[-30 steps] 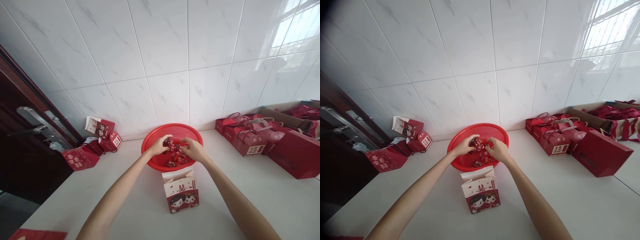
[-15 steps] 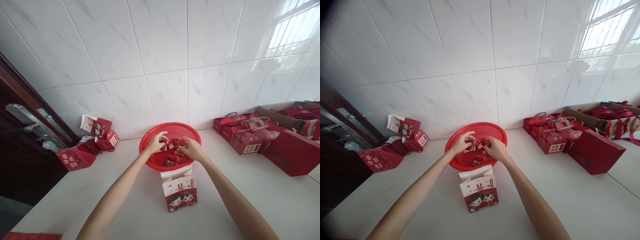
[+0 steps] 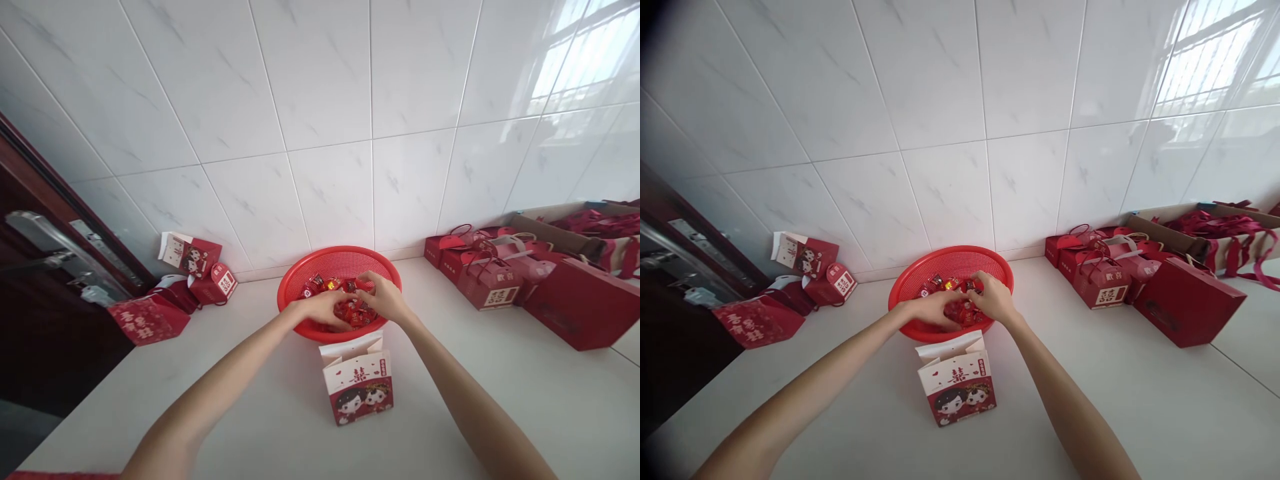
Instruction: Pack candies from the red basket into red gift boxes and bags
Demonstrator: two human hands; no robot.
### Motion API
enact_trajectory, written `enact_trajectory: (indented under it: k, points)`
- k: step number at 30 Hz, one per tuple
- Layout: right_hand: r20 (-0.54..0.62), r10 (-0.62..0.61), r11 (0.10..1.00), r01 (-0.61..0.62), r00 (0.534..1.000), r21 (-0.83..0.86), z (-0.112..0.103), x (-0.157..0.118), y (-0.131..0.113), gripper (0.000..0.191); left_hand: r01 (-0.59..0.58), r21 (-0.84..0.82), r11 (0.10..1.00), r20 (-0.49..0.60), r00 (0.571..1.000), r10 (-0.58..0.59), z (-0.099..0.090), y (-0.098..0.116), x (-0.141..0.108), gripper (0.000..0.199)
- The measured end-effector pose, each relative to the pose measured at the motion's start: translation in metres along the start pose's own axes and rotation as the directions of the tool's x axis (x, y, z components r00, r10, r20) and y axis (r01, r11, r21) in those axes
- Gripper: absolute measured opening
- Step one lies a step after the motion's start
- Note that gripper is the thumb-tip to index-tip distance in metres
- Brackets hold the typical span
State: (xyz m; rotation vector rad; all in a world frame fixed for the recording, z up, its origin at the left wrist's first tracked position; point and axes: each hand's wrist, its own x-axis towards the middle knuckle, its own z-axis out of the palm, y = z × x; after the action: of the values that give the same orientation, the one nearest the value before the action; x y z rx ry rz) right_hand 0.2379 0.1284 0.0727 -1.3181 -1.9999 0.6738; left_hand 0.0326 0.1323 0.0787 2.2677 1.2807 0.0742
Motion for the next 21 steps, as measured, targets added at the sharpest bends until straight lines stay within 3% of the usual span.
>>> enact_trajectory:
  k: [2, 6, 10, 16, 19, 21]
  points:
    - [0.005, 0.013, 1.000, -0.013, 1.000, 0.005, 0.000, 0.000, 0.000, 0.027, -0.039, 0.169, 0.985, 0.120, 0.993, 0.019, 0.006, 0.008, 0.003, 0.068]
    - [0.004, 0.018, 1.000, -0.018, 1.000, -0.019, 0.000, 0.000, -0.001, 0.027, 0.007, 0.309, 0.951, 0.120, 0.992, -0.046, 0.013, 0.013, 0.018, 0.049]
    - [-0.006, 0.018, 0.999, -0.018, 1.000, -0.032, 0.001, 0.000, -0.002, 0.026, 0.082, 0.301, 0.950, 0.005, 0.996, -0.087, 0.001, 0.005, 0.031, 0.019]
    - [-0.048, 0.013, 1.000, -0.013, 0.999, 0.002, 0.006, 0.001, 0.000, 0.023, 0.143, 0.200, 0.969, -0.204, 0.974, -0.101, -0.029, -0.010, 0.029, 0.028]
    - [-0.097, 0.019, 0.995, -0.010, 0.995, 0.095, 0.008, 0.003, 0.003, 0.021, 0.070, 0.148, 0.986, -0.196, 0.980, -0.040, -0.028, -0.008, 0.031, 0.028]
    - [-0.131, 0.036, 0.987, -0.015, 0.991, 0.161, 0.009, 0.004, 0.005, 0.022, -0.011, 0.118, 0.993, -0.135, 0.990, 0.027, -0.019, -0.001, 0.036, 0.026]
